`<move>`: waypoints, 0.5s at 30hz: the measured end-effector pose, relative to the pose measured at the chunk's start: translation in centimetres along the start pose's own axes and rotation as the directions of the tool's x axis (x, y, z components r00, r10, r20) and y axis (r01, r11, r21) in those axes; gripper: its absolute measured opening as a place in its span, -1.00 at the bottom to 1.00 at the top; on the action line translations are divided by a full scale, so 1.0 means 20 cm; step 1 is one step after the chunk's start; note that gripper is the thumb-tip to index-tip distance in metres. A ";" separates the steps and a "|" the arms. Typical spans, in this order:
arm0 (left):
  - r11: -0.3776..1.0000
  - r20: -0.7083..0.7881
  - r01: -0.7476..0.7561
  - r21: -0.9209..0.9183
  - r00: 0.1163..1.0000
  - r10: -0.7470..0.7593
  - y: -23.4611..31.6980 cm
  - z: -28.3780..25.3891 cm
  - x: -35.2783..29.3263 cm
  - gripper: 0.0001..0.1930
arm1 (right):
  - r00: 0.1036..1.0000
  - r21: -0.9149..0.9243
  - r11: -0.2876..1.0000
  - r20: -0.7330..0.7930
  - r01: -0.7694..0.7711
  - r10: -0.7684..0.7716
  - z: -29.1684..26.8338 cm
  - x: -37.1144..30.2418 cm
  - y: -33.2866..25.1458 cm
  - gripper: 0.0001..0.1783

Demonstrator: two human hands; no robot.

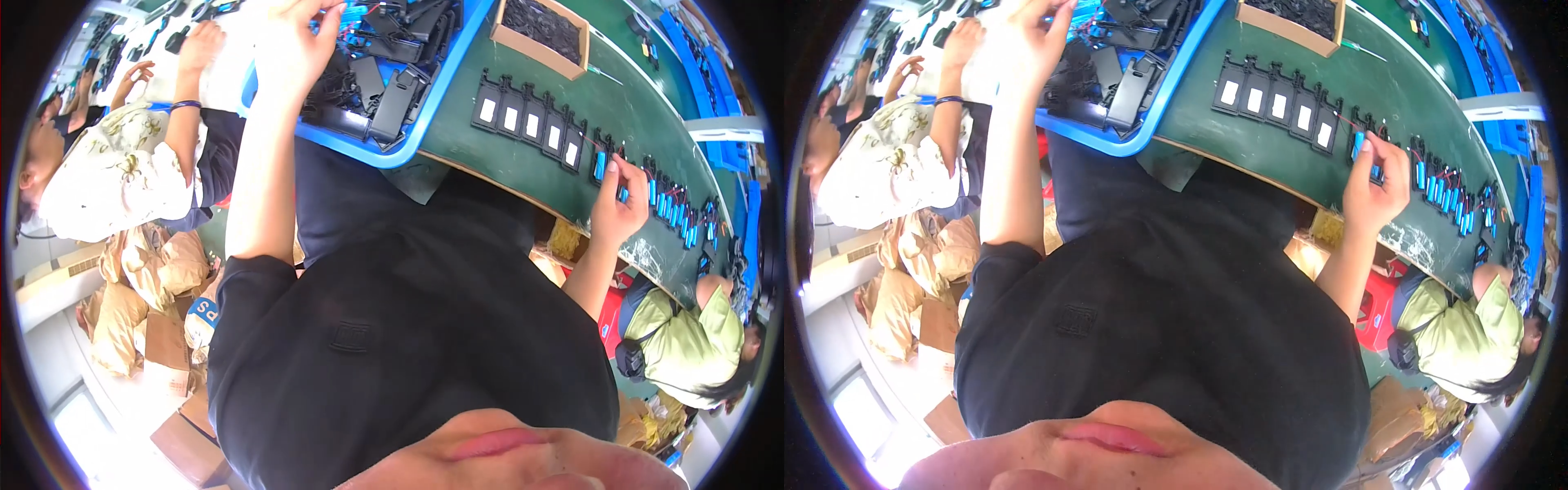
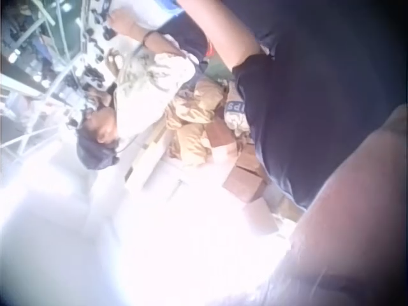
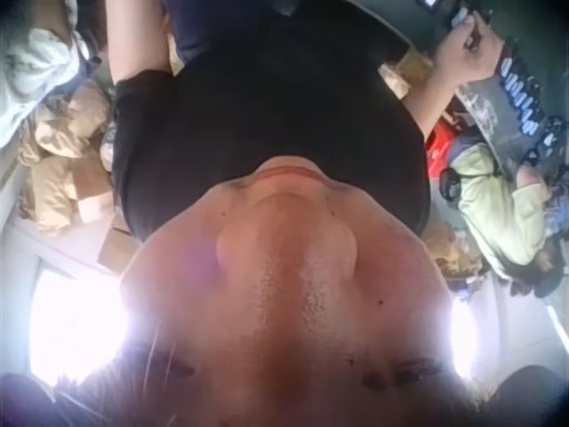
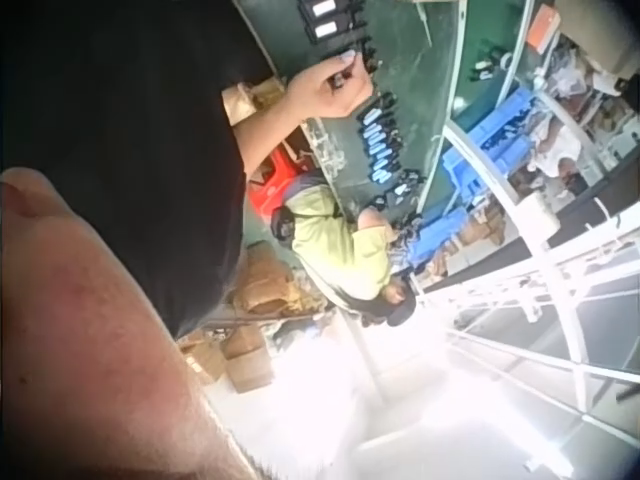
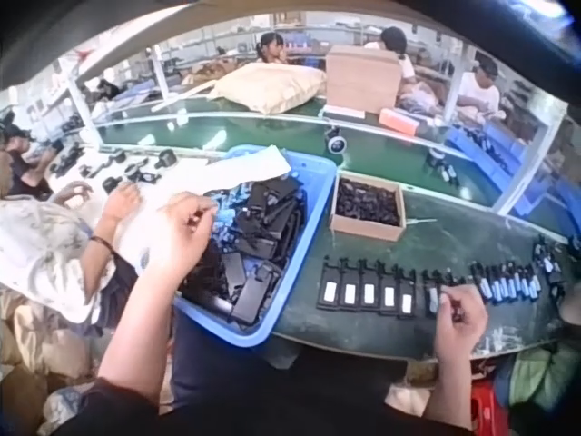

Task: The person assembles small plastic housings and small black parts with electrical wires by hand at an industrial workbench.

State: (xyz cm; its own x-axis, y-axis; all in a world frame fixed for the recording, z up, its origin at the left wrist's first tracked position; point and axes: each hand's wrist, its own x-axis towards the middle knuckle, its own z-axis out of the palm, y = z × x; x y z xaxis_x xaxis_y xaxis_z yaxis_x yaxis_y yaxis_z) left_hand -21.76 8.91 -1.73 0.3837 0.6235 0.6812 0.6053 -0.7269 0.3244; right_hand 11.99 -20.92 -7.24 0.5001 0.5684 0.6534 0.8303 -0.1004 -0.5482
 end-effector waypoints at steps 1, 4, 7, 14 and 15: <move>0.973 -0.032 0.136 -0.185 0.989 -0.145 0.10 -0.01 -0.02 -0.97 | 1.000 0.085 0.996 0.001 -0.004 0.004 0.01 -0.02 -0.05 -0.87; 0.901 -0.011 0.256 -0.349 0.961 -0.277 0.39 -0.01 -0.11 -0.94 | 0.995 0.432 0.898 0.092 -0.084 0.049 0.12 -0.10 -0.21 -0.82; 0.979 -0.263 -0.146 -0.140 0.959 0.105 0.39 0.03 -0.16 -0.94 | 0.960 0.532 0.847 0.246 -0.022 -0.130 0.20 -0.08 -0.42 -0.82; 0.890 -0.149 0.077 -0.450 0.976 -0.160 0.38 0.11 -0.18 -0.95 | 0.861 0.484 0.868 0.485 -0.115 -0.156 0.44 -0.12 -0.53 -0.56; 0.890 -0.145 0.083 -0.448 0.976 -0.164 0.39 0.11 -0.19 -0.95 | 0.889 0.380 0.921 0.391 0.079 -0.237 0.48 -0.13 -0.51 -0.57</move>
State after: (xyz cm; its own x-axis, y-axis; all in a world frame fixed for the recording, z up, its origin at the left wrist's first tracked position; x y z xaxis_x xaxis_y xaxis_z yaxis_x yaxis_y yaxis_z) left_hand -17.04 1.57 -3.15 0.1741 0.6857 0.7068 0.2581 -0.7244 0.6392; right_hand -0.25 -13.62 -8.35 0.1512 0.8488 0.5067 0.7108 0.2628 -0.6525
